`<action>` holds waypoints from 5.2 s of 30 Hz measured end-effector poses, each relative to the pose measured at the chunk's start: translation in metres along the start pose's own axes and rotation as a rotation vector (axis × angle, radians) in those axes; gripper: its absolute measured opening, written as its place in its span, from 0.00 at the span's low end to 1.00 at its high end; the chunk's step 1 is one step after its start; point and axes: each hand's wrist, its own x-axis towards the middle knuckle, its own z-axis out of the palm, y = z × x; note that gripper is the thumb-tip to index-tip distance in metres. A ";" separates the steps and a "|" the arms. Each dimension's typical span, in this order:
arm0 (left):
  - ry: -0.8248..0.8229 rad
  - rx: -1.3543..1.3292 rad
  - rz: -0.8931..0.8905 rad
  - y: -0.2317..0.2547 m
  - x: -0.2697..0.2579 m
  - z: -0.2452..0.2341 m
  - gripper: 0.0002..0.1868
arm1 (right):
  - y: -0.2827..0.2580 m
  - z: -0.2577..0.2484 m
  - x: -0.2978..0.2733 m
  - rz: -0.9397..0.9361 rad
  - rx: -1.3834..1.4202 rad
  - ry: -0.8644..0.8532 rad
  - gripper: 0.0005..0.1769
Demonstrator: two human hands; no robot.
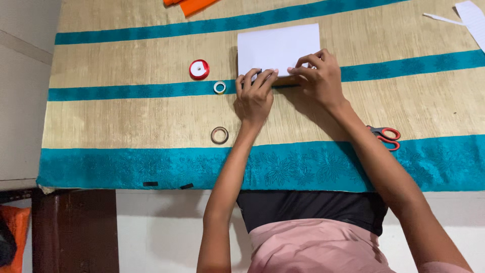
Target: The person folds a white sheet of paper around a small cardboard box, secures the edges with black tape, and trims excess tape with scissors. They then cut a larger white sheet to size and prepare to wrap the box.
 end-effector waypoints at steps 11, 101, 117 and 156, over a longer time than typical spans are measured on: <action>0.038 -0.021 0.050 -0.004 0.005 0.003 0.19 | -0.009 0.001 -0.003 0.037 -0.053 -0.008 0.08; 0.040 -0.116 -0.063 -0.014 -0.006 0.021 0.20 | -0.071 -0.024 0.014 0.431 0.815 0.035 0.22; 0.101 -0.043 -0.042 -0.011 0.002 0.011 0.14 | -0.024 -0.014 0.007 0.564 0.607 -0.010 0.19; 0.030 -0.186 -0.020 -0.021 0.008 0.043 0.21 | -0.021 0.010 0.013 0.155 0.063 -0.081 0.13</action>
